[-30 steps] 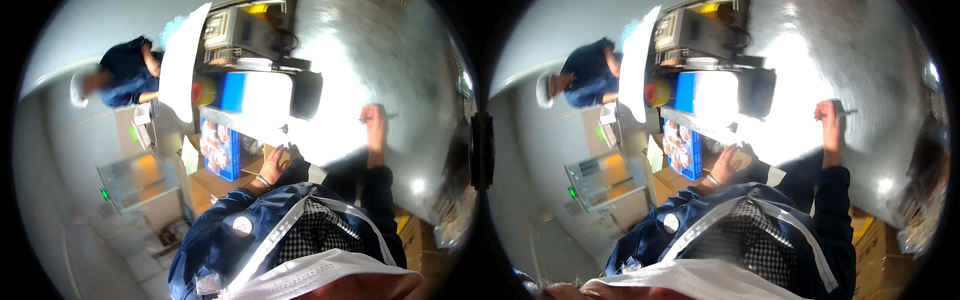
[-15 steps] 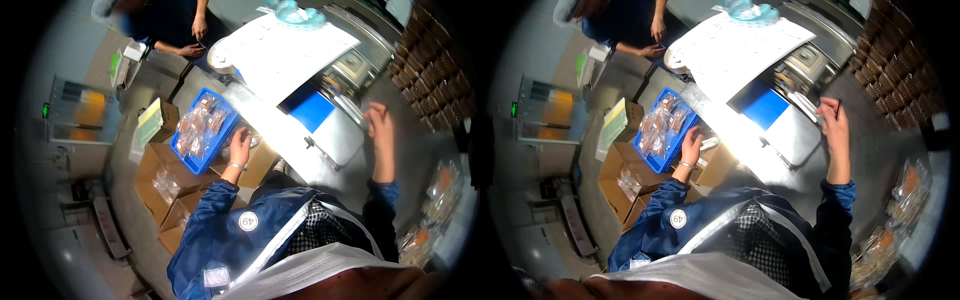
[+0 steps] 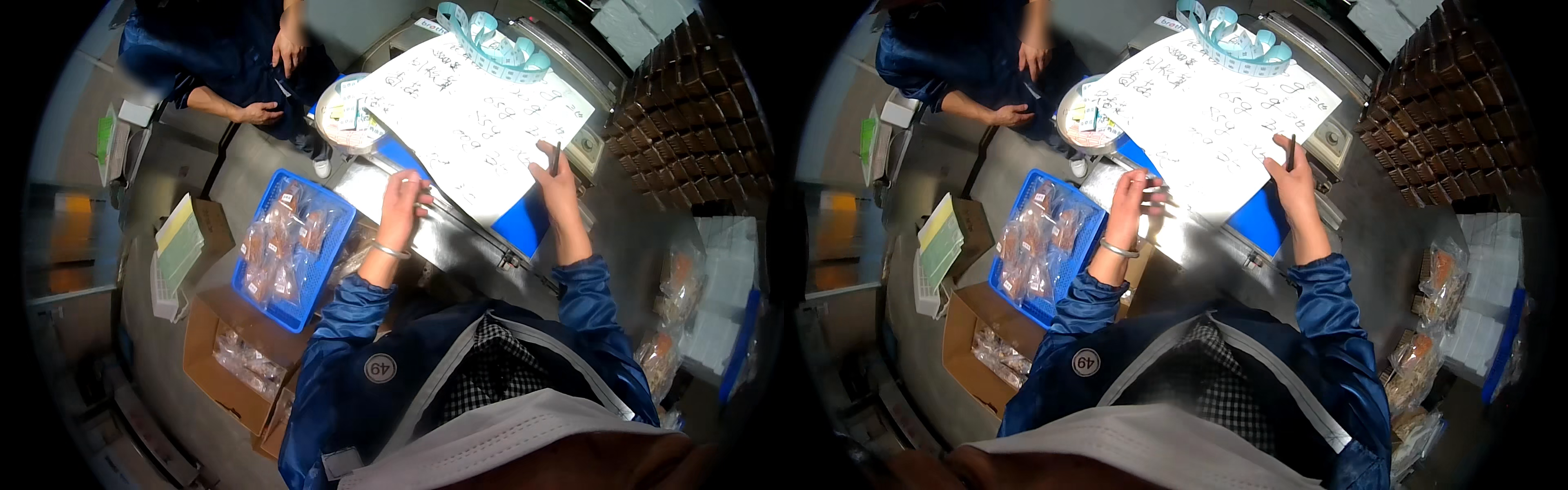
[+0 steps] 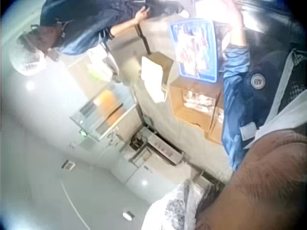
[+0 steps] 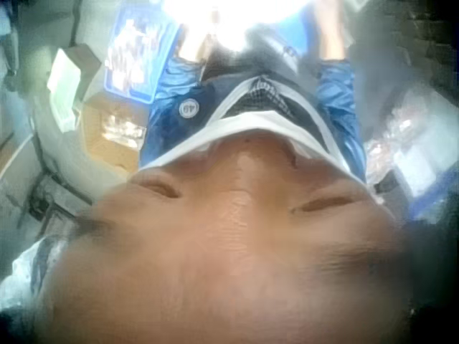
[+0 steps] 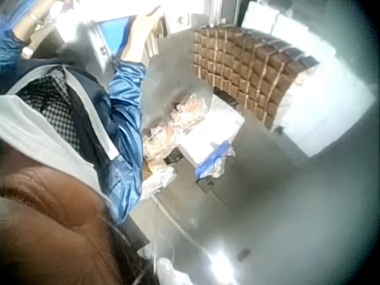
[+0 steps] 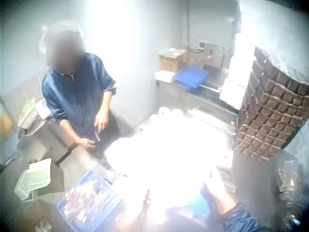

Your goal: The person picks up clear plastic bags containing dried food items from a table, writes on them with a black marker, and places them into cardboard boxes. The person also stacks aluminum trays and writes on a clipboard.

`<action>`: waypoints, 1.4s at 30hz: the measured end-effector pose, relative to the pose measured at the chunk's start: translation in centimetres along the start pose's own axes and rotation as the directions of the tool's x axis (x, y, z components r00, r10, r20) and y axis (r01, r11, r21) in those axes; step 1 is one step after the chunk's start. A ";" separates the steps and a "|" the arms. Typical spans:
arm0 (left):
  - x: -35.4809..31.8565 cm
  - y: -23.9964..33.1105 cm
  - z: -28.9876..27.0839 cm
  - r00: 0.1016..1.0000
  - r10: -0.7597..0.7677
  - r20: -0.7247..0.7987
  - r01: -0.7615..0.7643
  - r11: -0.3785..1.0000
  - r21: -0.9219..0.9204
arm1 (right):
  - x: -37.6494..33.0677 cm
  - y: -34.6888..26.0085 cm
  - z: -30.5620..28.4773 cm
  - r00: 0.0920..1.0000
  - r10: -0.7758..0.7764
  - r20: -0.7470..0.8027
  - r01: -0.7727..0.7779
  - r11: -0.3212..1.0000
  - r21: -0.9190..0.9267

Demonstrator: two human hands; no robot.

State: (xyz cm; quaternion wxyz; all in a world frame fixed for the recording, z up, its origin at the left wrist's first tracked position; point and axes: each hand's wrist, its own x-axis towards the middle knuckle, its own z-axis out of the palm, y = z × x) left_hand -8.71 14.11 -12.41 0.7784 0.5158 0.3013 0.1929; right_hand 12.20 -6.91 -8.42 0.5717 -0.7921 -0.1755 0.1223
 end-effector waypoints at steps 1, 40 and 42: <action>0.3 0.3 0.8 0.998 -0.061 0.017 0.061 0.998 0.002 | -0.1 0.0 0.1 0.997 0.077 -0.011 -0.077 0.997 -0.003; 0.7 -2.1 2.4 0.856 -0.405 0.322 0.470 0.868 -0.159 | 10.0 -7.2 -0.3 0.718 -0.482 0.502 0.598 0.058 -0.799; 0.9 -2.2 2.2 0.844 -0.440 0.306 0.483 0.872 -0.080 | 9.7 -7.0 -0.5 0.725 -0.478 0.495 0.596 0.076 -0.799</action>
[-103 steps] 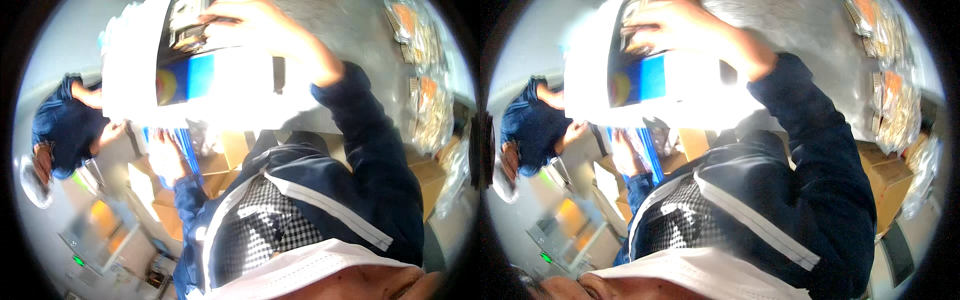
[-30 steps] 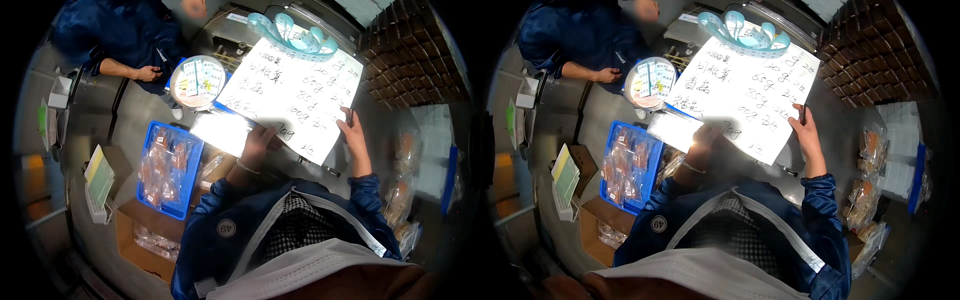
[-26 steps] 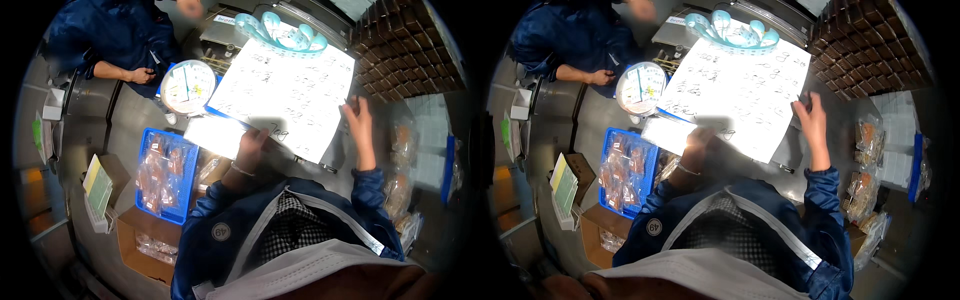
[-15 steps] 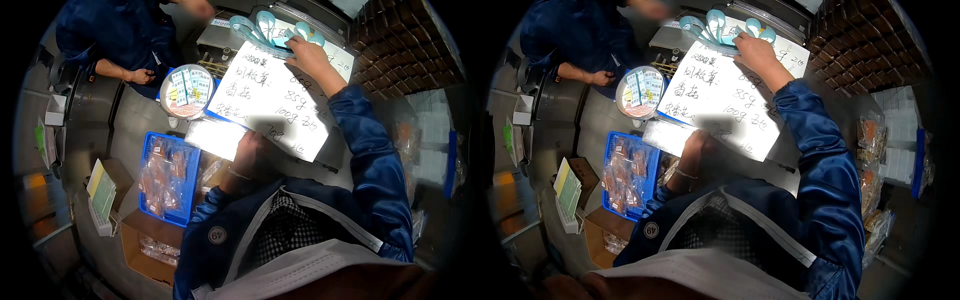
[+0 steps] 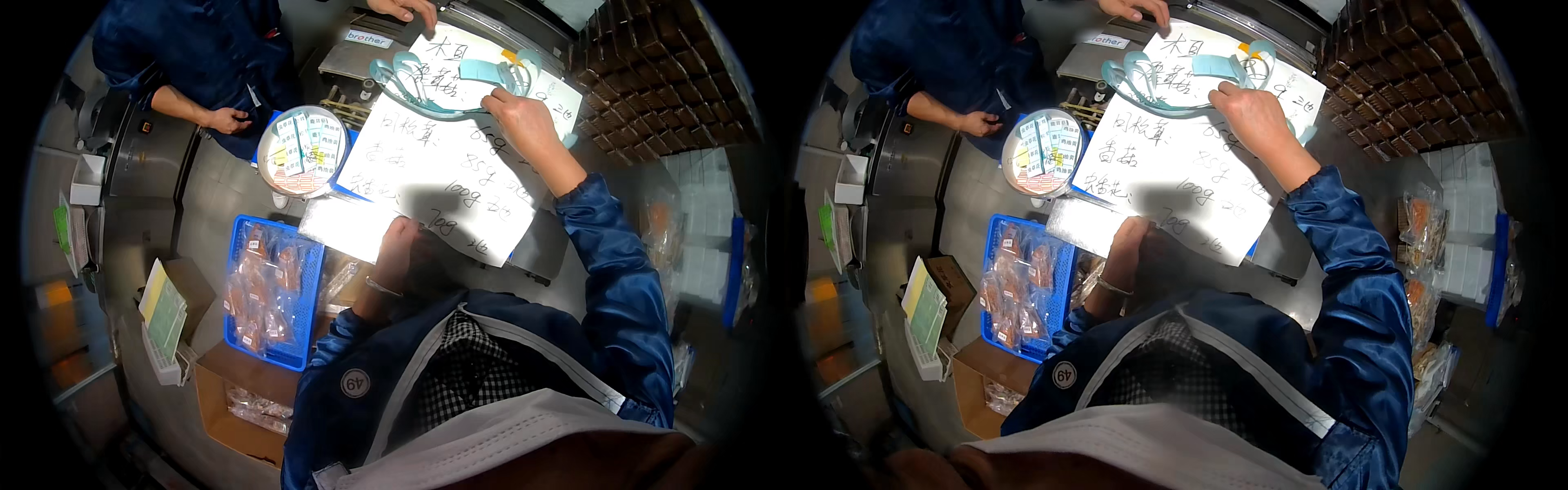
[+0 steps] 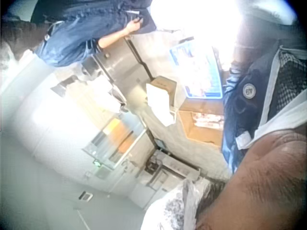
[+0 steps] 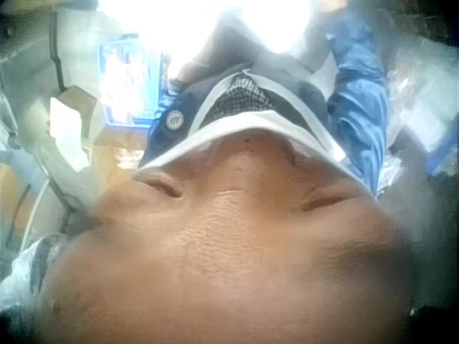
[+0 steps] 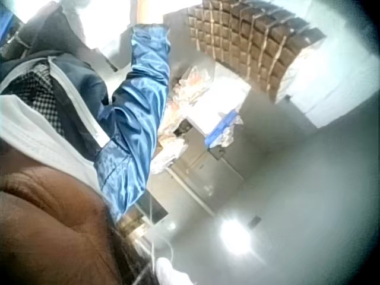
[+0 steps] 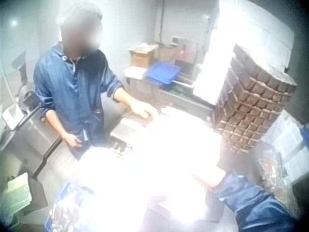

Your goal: The person picks up clear plastic bags containing dried food items from a table, writes on them with a black marker, and places them into cardboard boxes. The person also stacks aluminum trays and writes on a clipboard.

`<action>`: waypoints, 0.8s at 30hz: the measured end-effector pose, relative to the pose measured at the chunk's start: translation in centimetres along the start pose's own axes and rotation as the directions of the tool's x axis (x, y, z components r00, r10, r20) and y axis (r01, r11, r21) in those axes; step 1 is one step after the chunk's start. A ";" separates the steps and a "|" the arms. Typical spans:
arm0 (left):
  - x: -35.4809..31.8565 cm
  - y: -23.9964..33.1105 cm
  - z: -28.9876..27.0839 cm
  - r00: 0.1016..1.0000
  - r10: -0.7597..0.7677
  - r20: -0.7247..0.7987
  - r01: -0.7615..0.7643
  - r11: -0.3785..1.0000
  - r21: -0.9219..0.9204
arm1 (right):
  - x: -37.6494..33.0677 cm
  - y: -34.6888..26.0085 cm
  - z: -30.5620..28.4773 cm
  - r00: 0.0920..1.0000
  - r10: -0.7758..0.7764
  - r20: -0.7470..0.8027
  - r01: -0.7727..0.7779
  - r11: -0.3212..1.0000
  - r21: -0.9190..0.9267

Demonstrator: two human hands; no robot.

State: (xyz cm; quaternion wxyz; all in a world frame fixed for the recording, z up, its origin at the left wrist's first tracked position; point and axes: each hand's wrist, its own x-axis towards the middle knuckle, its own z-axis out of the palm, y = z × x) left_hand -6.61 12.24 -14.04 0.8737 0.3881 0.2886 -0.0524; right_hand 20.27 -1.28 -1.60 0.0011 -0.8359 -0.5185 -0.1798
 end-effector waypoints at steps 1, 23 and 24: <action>0.1 -0.1 -0.1 1.000 -0.010 -0.004 0.010 0.999 0.032 | -0.2 0.0 0.1 1.000 0.006 -0.001 -0.006 0.999 0.032; -1.0 2.0 2.6 0.989 0.150 0.022 -0.151 0.983 0.103 | -0.7 2.0 -0.2 0.942 0.267 0.202 -0.323 0.884 0.339; -1.0 2.0 2.6 0.986 0.161 0.036 -0.164 0.982 0.095 | -0.7 2.0 -0.1 0.942 0.267 0.202 -0.322 0.890 0.322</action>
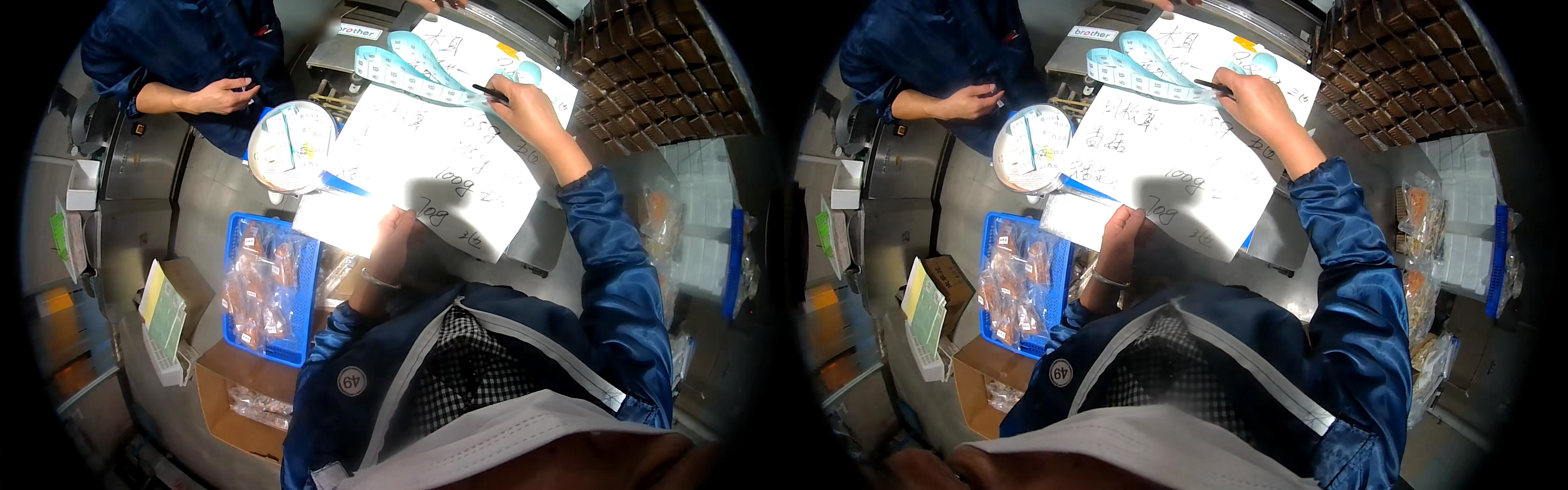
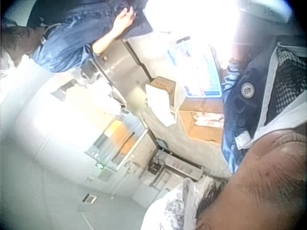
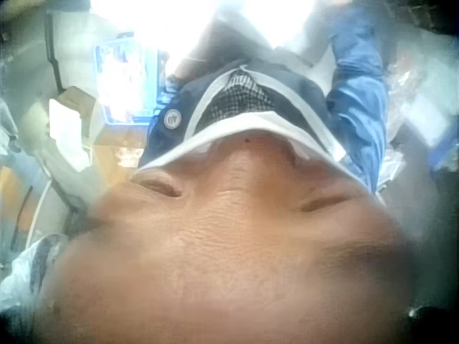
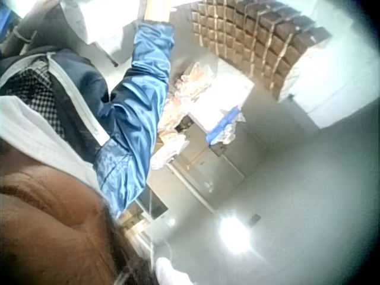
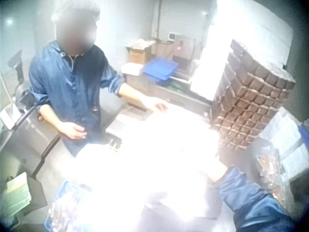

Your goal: The person picks up clear plastic bags containing dried food items from a table, writes on them with a black marker, and places them into cardboard boxes. The person also stacks aluminum trays and writes on a clipboard.

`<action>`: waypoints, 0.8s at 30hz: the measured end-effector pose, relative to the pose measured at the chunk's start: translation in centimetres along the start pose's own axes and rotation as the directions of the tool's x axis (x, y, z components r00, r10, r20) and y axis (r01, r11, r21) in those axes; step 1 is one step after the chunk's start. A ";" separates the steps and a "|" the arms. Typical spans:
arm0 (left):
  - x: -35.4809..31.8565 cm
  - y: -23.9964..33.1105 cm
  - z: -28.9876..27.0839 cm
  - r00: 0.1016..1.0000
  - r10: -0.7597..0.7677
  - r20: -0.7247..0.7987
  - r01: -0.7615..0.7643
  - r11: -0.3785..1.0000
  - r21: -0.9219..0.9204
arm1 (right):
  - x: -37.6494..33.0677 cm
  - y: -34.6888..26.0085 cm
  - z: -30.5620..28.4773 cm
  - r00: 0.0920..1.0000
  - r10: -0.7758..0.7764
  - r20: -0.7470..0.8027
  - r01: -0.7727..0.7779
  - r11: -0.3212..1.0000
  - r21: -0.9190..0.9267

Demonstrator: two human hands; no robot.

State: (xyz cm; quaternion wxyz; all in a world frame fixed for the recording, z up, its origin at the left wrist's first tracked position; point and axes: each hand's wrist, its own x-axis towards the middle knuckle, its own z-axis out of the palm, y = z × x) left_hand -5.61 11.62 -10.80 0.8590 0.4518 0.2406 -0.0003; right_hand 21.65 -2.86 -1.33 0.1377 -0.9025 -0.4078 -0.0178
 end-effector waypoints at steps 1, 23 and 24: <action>0.0 0.0 0.0 1.000 0.012 0.013 -0.012 1.000 -0.008 | -0.1 0.0 0.1 1.000 -0.008 -0.001 0.008 1.000 -0.001; 4.8 -1.9 -1.5 0.813 0.564 -0.146 -0.347 0.670 0.656 | 1.6 -0.1 1.7 0.983 0.118 -0.143 -0.142 0.975 -0.172; 4.7 -1.7 -1.4 0.818 0.557 -0.142 -0.336 0.664 0.668 | 1.4 -0.2 1.7 0.970 0.147 -0.195 -0.185 0.964 -0.190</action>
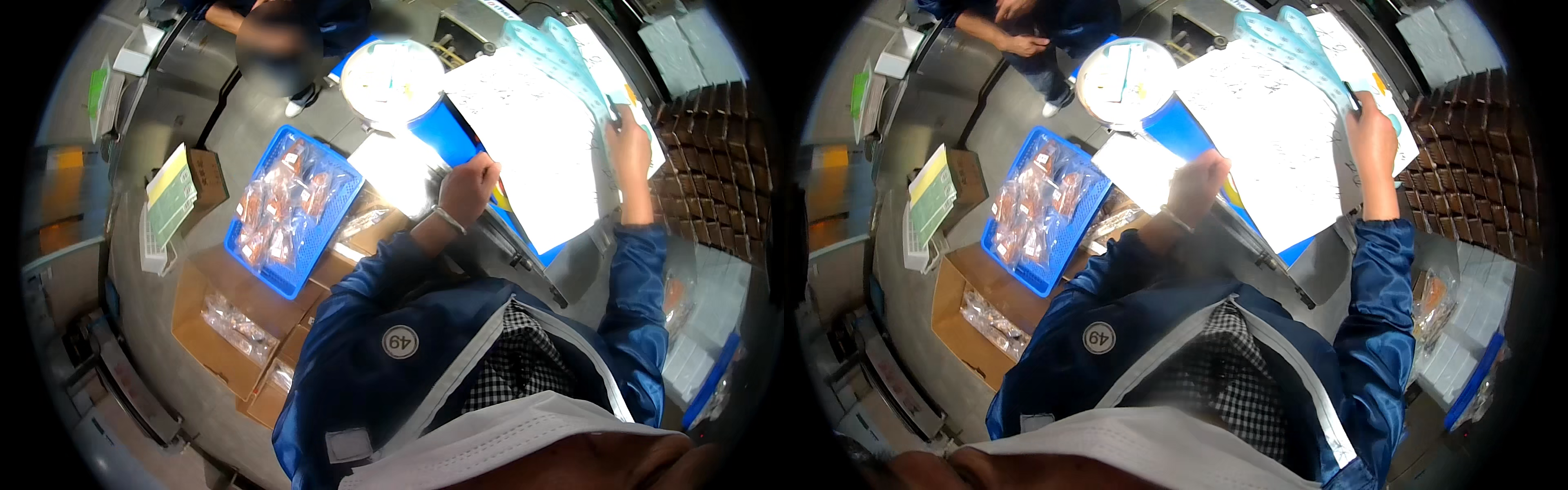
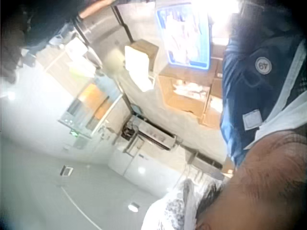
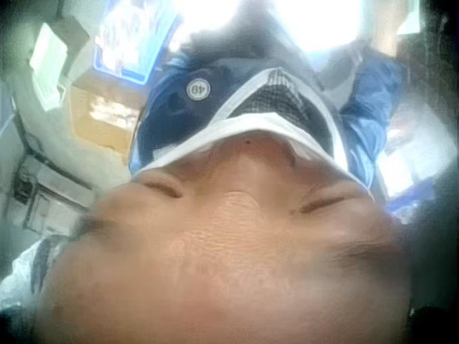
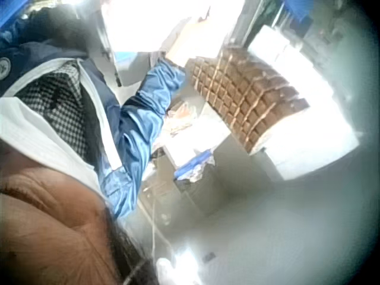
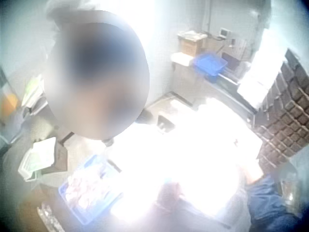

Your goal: The person picks up clear plastic bags containing dried food items from a table, writes on them with a black marker, and places them into cardboard boxes. The person also stacks aluminum trays and writes on a clipboard.

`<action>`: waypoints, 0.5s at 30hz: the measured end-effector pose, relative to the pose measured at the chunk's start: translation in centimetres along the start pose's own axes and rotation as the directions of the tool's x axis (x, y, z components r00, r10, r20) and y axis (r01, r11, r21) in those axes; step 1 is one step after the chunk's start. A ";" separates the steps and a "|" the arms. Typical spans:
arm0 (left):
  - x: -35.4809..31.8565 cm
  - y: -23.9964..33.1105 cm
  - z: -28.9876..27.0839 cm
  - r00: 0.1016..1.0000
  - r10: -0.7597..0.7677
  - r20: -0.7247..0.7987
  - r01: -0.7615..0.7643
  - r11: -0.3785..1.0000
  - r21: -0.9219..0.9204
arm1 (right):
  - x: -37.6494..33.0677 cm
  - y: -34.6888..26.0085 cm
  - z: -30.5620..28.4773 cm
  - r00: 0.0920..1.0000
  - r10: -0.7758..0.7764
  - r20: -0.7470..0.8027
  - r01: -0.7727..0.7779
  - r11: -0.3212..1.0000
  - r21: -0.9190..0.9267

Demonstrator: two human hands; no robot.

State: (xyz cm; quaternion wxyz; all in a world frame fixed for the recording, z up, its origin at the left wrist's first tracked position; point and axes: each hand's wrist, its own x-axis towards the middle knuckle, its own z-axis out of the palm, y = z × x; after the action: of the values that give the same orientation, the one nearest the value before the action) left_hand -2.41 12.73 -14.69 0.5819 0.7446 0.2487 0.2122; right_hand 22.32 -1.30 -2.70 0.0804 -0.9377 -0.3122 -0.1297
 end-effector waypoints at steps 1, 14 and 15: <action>0.1 0.1 -0.2 1.000 0.022 0.005 -0.022 1.000 0.007 | 0.0 0.0 -0.1 1.000 -0.011 0.020 0.012 0.999 -0.051; 3.7 -2.5 -9.7 0.852 0.314 -0.419 -0.201 0.935 0.293 | -0.4 -2.1 -2.0 0.987 -0.112 0.117 0.098 0.988 0.117; 5.3 -2.6 -11.3 0.794 0.418 -0.441 -0.219 0.874 0.434 | -0.4 -2.0 -1.9 0.981 -0.097 0.166 0.084 0.993 0.088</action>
State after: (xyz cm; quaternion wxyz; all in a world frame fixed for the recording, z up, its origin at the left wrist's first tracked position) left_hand -5.38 25.10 -14.44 0.3000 0.7838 0.3002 0.4533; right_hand 20.46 -0.34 -0.87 0.0852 -0.9262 -0.3652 -0.0398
